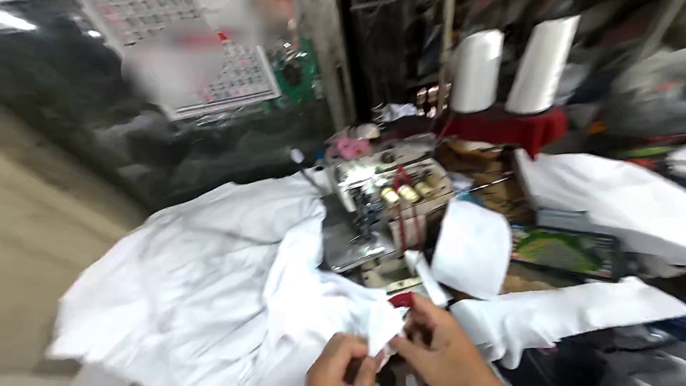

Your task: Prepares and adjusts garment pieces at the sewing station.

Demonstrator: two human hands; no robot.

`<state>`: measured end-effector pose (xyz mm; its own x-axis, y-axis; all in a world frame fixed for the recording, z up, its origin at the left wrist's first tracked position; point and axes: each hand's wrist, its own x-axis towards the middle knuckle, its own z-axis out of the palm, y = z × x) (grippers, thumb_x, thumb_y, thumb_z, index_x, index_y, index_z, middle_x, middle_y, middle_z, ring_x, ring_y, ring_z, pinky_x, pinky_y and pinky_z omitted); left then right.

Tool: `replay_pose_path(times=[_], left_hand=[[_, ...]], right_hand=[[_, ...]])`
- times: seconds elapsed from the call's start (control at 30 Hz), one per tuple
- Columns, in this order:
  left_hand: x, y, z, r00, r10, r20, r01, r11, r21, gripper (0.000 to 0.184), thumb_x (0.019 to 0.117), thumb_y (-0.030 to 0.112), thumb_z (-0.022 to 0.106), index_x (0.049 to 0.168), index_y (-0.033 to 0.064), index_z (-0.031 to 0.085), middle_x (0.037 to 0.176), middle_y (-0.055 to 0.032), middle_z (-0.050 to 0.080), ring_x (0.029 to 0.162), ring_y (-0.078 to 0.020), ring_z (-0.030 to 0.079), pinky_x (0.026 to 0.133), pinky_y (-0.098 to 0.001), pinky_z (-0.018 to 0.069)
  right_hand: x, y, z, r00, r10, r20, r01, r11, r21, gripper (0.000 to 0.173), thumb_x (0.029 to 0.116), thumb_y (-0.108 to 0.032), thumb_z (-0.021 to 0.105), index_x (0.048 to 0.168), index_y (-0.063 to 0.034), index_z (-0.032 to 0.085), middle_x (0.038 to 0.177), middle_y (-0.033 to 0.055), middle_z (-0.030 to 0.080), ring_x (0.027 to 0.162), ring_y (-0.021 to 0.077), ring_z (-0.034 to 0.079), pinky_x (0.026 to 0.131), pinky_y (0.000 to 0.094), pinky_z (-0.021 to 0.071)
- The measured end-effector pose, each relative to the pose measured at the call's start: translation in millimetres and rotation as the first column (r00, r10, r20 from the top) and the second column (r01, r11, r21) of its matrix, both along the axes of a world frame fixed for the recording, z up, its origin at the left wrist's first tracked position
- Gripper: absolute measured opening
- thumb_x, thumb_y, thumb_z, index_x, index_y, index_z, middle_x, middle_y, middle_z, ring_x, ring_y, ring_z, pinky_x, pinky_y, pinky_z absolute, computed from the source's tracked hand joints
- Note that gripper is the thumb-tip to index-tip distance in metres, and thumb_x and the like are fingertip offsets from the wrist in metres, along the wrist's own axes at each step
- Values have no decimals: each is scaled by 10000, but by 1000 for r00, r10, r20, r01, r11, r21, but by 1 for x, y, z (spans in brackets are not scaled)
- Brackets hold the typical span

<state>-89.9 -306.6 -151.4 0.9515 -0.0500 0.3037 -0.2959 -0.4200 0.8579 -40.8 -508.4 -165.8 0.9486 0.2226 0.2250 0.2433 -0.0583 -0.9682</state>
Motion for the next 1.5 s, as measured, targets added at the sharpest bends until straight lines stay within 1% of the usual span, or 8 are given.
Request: replay_pose_path(times=[0.17,0.3,0.4,0.57,0.73,1.1,1.23,1.5], left_hand=[[-2,-11,4,991,111,-70,-116,991,-73,117,958,12,642,1068,26,678,887,-37,732,660,-137,696,565,-301,614],[2,-19,2,965,214,151,-230,969,95,156,911,39,667,1044,41,748,910,-13,695,687,-63,640,571,-232,566],[5,-4,13,955,179,235,-219,963,155,156,987,57,573,1068,21,700,1037,-69,710,891,-108,697,753,-278,616],[6,2,65,911,131,392,-283,888,362,195,1019,172,590,1073,39,721,838,-54,652,701,-88,605,614,-234,526],[81,4,-24,929,143,342,-338,705,623,326,1015,461,564,993,204,764,838,18,669,651,-118,655,509,-336,541],[69,-1,-27,931,194,309,-343,757,556,345,989,459,570,1120,212,772,1010,-1,680,953,-172,643,806,-375,549],[77,-3,-15,954,239,182,-300,740,602,407,953,546,585,1100,209,761,951,9,673,889,-153,663,759,-379,578],[10,-2,32,982,58,178,-122,922,368,115,955,178,676,1011,104,744,925,21,722,885,-99,679,800,-321,580]], right_hand=[[-1,-9,-14,992,-116,42,122,967,-225,317,878,-223,734,1186,-160,701,812,-58,683,620,67,620,536,266,547],[1,-1,-19,988,-127,83,142,967,-211,179,977,-300,636,1046,-182,752,879,-44,662,698,61,614,589,259,543],[-15,4,10,1000,4,1,-4,987,-162,172,1024,-250,607,1058,-122,717,810,-12,697,604,102,657,532,314,590],[-34,7,37,972,175,-156,-179,984,-11,160,1021,-186,638,1108,-55,670,879,31,755,635,146,709,515,334,606],[1,15,-20,952,-118,-283,72,983,-168,201,944,-330,720,938,-135,670,717,-12,723,546,139,695,466,329,605],[-1,8,-18,938,-59,-341,4,987,-159,233,918,-286,739,1030,-132,604,759,5,700,564,168,690,492,363,618],[-3,13,-20,943,-115,-311,84,990,-111,234,928,-248,745,1052,-119,593,807,8,714,563,168,697,465,352,623],[-6,5,-17,985,-136,-108,115,976,-184,191,960,-293,685,1113,-178,693,785,-71,704,565,78,652,477,284,580]])
